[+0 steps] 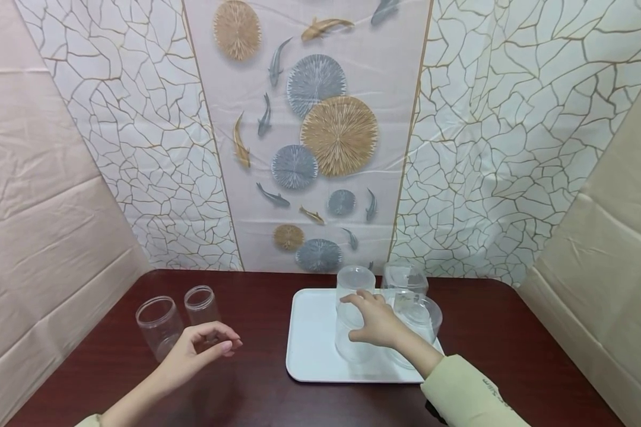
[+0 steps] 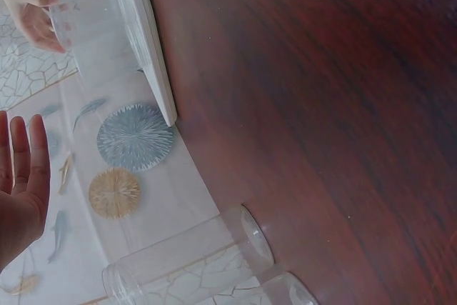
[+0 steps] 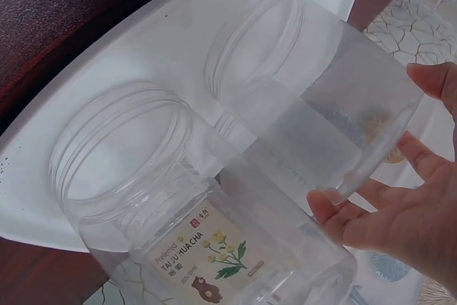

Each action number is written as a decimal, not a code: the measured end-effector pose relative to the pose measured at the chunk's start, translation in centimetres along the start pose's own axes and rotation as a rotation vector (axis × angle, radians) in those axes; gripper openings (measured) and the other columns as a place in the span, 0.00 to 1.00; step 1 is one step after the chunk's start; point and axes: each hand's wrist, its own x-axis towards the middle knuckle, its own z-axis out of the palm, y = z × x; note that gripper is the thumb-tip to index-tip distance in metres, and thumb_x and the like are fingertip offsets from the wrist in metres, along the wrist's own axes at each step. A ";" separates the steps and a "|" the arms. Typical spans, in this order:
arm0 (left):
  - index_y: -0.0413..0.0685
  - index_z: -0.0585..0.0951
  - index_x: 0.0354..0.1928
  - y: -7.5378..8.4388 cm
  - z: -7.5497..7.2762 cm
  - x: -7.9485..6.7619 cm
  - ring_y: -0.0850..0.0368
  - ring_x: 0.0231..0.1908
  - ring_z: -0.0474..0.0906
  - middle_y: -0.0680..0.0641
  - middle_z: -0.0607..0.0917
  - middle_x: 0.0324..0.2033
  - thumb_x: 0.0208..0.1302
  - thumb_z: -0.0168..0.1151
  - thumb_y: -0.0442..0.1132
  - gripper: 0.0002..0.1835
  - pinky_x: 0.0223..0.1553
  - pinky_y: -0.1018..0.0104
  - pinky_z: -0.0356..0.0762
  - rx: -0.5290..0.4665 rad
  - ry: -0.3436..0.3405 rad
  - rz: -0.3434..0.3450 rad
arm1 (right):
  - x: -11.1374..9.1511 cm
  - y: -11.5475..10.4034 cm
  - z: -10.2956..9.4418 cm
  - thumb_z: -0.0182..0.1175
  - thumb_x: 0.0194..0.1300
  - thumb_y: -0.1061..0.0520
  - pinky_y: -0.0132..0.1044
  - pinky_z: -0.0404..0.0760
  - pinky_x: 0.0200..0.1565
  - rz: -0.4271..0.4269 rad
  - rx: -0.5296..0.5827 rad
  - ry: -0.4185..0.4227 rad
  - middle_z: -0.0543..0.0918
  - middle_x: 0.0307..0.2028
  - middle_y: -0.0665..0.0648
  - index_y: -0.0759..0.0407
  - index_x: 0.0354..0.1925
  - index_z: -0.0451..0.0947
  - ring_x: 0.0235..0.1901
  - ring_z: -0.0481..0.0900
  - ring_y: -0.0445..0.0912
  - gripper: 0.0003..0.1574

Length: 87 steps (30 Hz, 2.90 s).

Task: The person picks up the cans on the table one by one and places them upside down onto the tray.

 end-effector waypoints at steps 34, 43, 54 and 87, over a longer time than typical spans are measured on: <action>0.41 0.77 0.39 0.0 -0.4 0.0 0.65 0.34 0.79 0.50 0.83 0.35 0.60 0.54 0.34 0.07 0.34 0.65 0.79 -0.053 -0.022 -0.065 | -0.8 0.0 -1.1 0.60 0.40 0.63 0.62 0.69 0.40 -0.078 -0.015 -0.138 0.61 0.58 0.74 0.58 0.54 0.64 0.54 0.59 0.73 0.38; 0.43 0.78 0.39 0.5 -1.5 0.2 0.66 0.30 0.79 0.55 0.82 0.35 0.59 0.55 0.33 0.07 0.31 0.65 0.79 0.045 0.043 -0.070 | -1.0 -0.4 -1.3 0.64 0.49 0.52 0.64 0.65 0.47 -0.089 -0.016 -0.109 0.57 0.60 0.74 0.57 0.58 0.61 0.57 0.55 0.72 0.39; 0.43 0.76 0.43 1.9 -4.3 0.5 0.68 0.39 0.75 0.51 0.80 0.39 0.55 0.58 0.30 0.12 0.35 0.72 0.76 0.199 0.203 0.002 | -1.6 -2.1 -2.0 0.61 0.53 0.50 0.62 0.65 0.49 -0.115 -0.039 0.004 0.58 0.62 0.65 0.52 0.61 0.60 0.58 0.58 0.66 0.38; 0.60 0.67 0.58 2.0 -9.7 -0.8 0.47 0.60 0.55 0.47 0.66 0.59 0.43 0.70 0.44 0.36 0.54 0.45 0.56 0.695 0.229 -0.062 | -2.8 -3.4 -0.5 0.63 0.50 0.57 0.43 0.69 0.52 -0.261 0.131 0.225 0.72 0.52 0.46 0.50 0.53 0.68 0.54 0.68 0.43 0.30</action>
